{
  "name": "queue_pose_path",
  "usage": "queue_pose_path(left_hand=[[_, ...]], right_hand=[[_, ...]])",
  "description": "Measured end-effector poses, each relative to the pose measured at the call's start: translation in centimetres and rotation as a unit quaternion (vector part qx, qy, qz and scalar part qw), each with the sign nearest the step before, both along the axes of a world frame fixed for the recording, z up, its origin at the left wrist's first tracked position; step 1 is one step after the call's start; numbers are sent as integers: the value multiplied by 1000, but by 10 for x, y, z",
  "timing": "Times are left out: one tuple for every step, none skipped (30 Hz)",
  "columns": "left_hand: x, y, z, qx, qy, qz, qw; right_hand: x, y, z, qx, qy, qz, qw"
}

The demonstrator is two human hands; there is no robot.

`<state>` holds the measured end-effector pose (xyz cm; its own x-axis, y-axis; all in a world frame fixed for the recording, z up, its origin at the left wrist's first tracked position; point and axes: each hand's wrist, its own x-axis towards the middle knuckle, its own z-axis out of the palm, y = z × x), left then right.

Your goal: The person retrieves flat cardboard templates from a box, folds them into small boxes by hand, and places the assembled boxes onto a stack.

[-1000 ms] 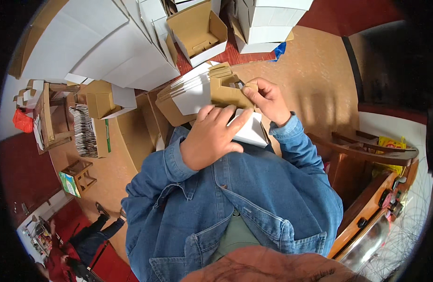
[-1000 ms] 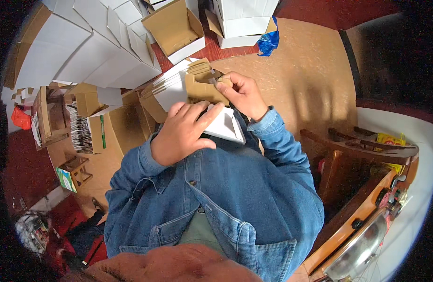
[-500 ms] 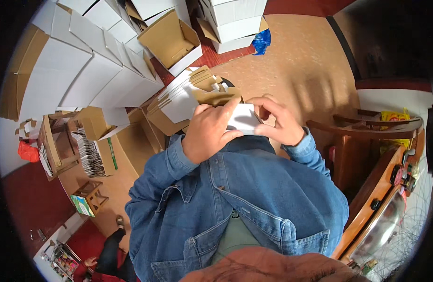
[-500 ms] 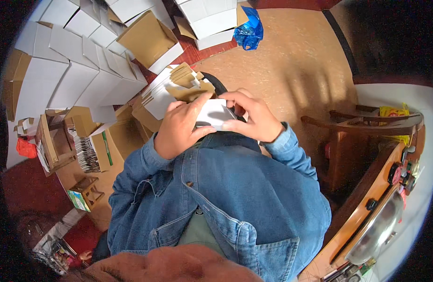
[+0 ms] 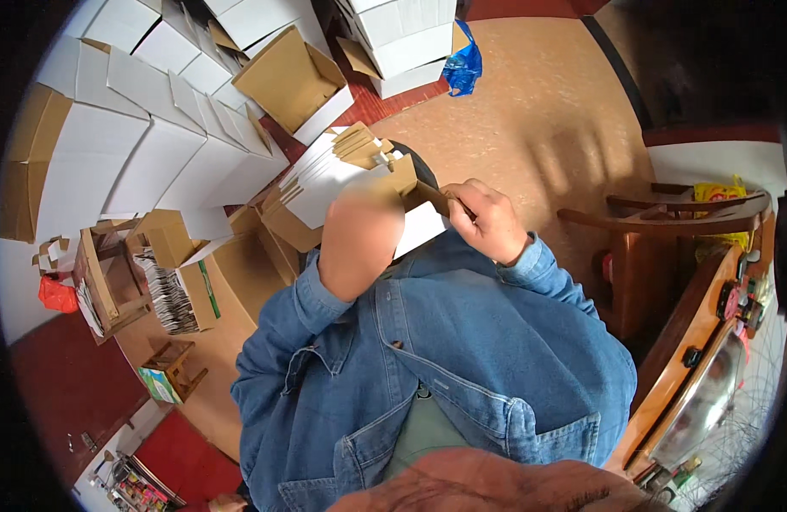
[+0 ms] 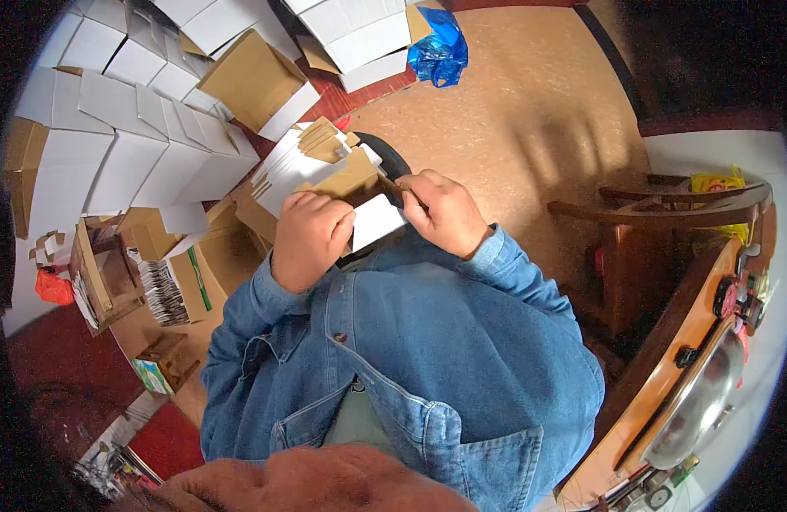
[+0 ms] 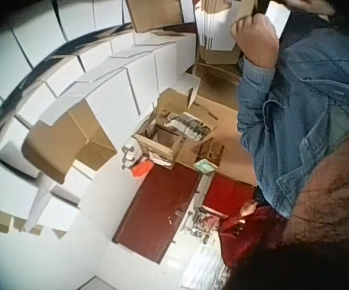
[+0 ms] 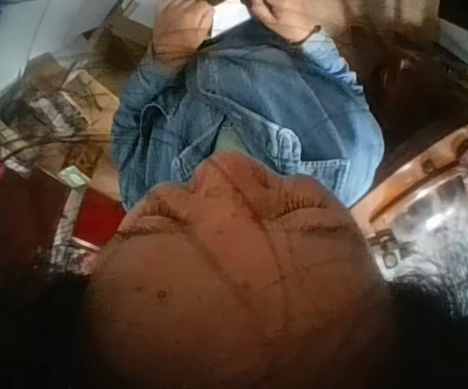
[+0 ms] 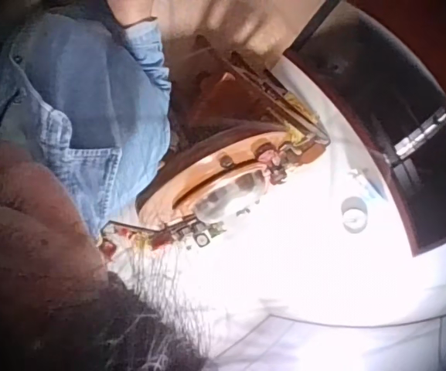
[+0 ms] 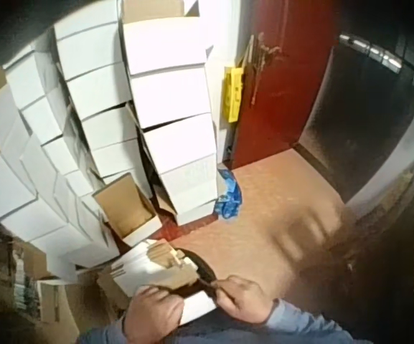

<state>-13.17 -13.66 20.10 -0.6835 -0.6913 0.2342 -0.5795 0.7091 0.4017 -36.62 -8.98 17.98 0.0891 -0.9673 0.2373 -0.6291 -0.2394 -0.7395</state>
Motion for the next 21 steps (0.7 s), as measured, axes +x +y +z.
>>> queue_pose_path(left_hand=[[0,-1,-3,2,-15,15,1000],[1,-2,-4,4,-31,30,999],[1,-2,-5,7,-32,33,999],[0,-1,-5,21,-27,40,999],[-2,1,-6,35,-23,46,998],[-3,2,-6,50,-18,53,997],[-4,3,-6,64,-14,60,996],[-5,4,-7,66,-15,63,996],[-6,5,-8,82,6,50,995],[-6,6,-9,97,26,38,994],[-6,6,-11,113,47,25,992],[-6,6,-12,128,69,12,989],[-5,5,-14,128,70,15,989],[-4,3,-15,147,56,27,987],[-3,1,-17,165,42,38,985],[-3,-1,-19,184,28,49,981],[-2,-3,-21,202,14,61,977],[-2,-4,-23,202,15,63,977],[-2,-5,-26,187,-10,80,979],[-2,-5,-29,173,-36,96,980],[-3,-5,-31,158,-62,112,979]], right_hand=[[1,1,-1,-4,10,1,1000],[2,1,-2,-8,20,1,1000],[4,2,-2,-6,19,4,1000],[5,2,-2,-12,20,11,1000],[6,2,-2,-18,21,19,999],[7,2,-2,-25,21,26,999],[8,3,-3,-31,22,34,999],[9,3,-4,-29,21,37,999],[10,3,-5,-35,20,35,999],[11,3,-7,-40,19,33,998],[12,3,-9,-46,19,31,998],[13,3,-11,-51,18,29,998],[14,2,-13,-50,19,32,998],[15,2,-15,-56,13,23,998],[17,2,-17,-62,7,14,998],[18,2,-18,-68,2,5,998],[19,1,-19,-74,-4,-4,997],[21,1,-18,-73,-3,-1,997],[22,1,-18,-46,-10,1,999],[24,2,-17,-19,-17,3,1000],[26,3,-16,8,-24,5,1000]])
